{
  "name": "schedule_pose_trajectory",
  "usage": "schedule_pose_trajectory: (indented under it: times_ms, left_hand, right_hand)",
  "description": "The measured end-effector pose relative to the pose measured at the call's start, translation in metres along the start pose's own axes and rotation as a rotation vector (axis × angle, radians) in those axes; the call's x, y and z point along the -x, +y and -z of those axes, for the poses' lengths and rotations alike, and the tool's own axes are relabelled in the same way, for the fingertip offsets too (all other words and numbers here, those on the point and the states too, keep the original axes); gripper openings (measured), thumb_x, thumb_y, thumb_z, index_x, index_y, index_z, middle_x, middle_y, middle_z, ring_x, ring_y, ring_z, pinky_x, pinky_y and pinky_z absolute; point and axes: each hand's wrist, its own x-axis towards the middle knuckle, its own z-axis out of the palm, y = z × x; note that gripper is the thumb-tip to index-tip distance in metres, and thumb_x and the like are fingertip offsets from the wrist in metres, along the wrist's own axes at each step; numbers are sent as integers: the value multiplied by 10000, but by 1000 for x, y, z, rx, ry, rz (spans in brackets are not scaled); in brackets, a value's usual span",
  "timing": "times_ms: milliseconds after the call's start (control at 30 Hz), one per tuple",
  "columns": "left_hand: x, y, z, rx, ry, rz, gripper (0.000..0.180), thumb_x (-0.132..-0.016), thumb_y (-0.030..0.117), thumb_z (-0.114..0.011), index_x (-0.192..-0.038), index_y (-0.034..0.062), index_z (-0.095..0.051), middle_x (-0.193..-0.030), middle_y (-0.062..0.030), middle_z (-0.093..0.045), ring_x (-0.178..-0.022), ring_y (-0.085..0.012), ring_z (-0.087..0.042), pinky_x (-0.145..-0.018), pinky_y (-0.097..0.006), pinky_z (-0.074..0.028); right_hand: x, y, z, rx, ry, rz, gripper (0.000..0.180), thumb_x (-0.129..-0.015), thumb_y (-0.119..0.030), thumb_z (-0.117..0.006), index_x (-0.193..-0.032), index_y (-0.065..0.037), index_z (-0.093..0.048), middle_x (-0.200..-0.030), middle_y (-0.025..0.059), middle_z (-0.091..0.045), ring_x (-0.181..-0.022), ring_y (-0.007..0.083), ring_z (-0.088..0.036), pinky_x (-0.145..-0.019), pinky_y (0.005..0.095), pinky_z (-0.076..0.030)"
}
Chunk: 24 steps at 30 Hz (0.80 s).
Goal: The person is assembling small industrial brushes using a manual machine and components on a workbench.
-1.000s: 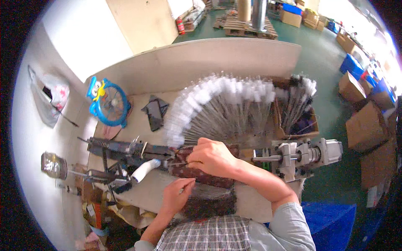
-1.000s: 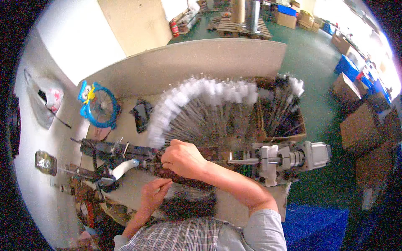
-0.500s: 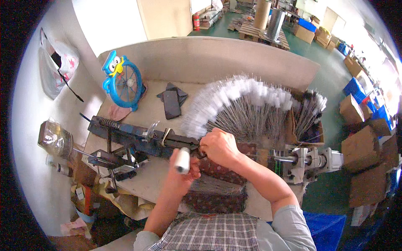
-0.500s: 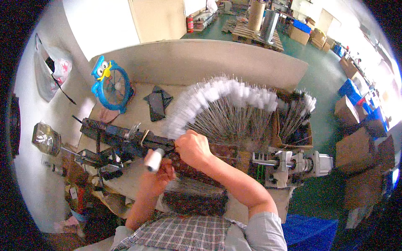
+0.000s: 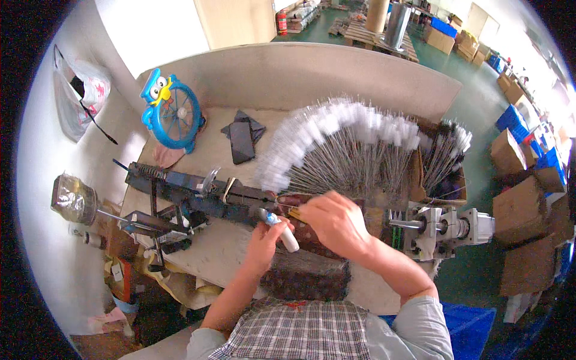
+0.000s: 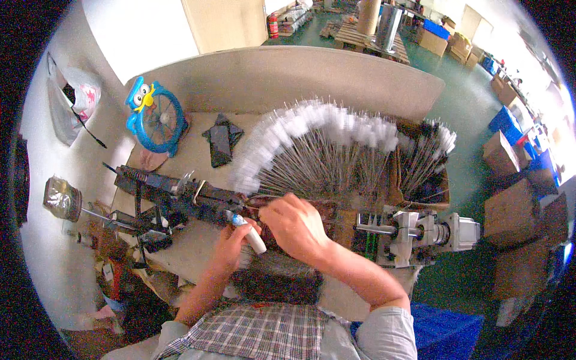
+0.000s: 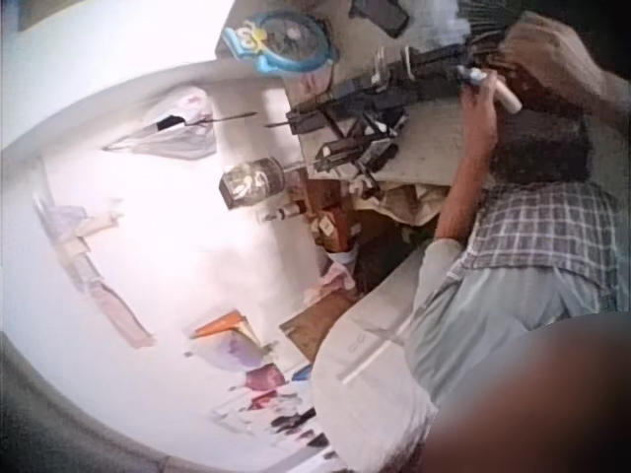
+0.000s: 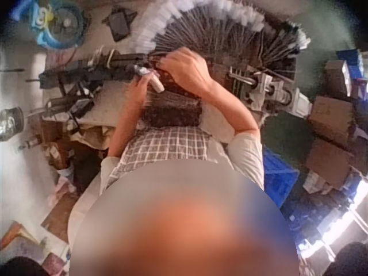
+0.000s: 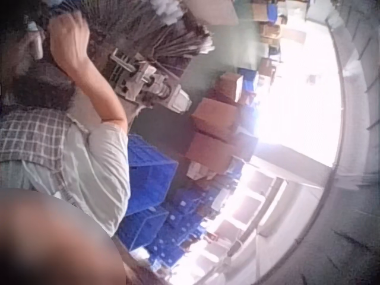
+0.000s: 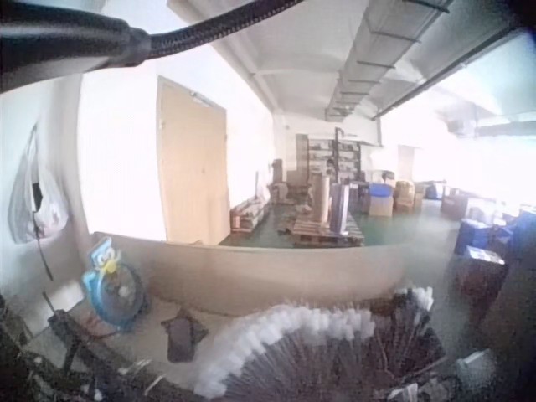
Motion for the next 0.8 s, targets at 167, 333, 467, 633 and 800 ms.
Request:
schedule_pose_trajectory:
  times_ms: [167, 333, 467, 633, 800]
  left_hand:
    - [1, -15, -12, 73, 12, -21, 92, -765, 63, -600, -762, 48, -509, -688, -87, -594, -536, -132, -551, -522, -305, -479]
    - [-9, -7, 14, -698, -2, -74, 180, -725, 131, -676, -754, 17, -540, -648, -78, -592, -612, -158, -594, -559, -292, -470]
    - [-1, -7, 50, -658, 154, -36, 316, -770, 293, -687, -911, 35, -571, -769, -85, -624, -684, -165, -607, -616, -277, -474]
    - [17, -5, 162, 95, 334, 93, 322, -817, 392, -643, -905, 87, -588, -764, -4, -578, -640, -112, -561, -564, -254, -455]
    - [20, 12, 189, 523, 546, 192, 251, -821, 342, -644, -890, 103, -610, -727, 23, -559, -657, -107, -535, -574, -273, -455]
  right_hand:
    - [39, 10, -39, -182, -226, -73, 243, -719, -98, -615, -961, -90, -596, -809, 92, -615, -727, 264, -612, -630, 377, -506]
    - [32, 22, -76, 19, -215, -268, 238, -791, -152, -583, -1022, -102, -552, -865, 94, -557, -800, 285, -610, -631, 398, -513]
    - [38, 20, -61, -40, -268, -168, 143, -777, -153, -620, -901, -95, -579, -852, 89, -529, -746, 291, -595, -625, 393, -512]
    - [35, 13, -51, -172, -272, -200, 146, -740, -111, -661, -866, -49, -625, -844, 106, -557, -756, 304, -591, -644, 388, -494]
    - [28, 12, -53, -189, -311, -181, 137, -799, -88, -595, -928, -44, -585, -892, 136, -547, -772, 342, -583, -658, 415, -505]
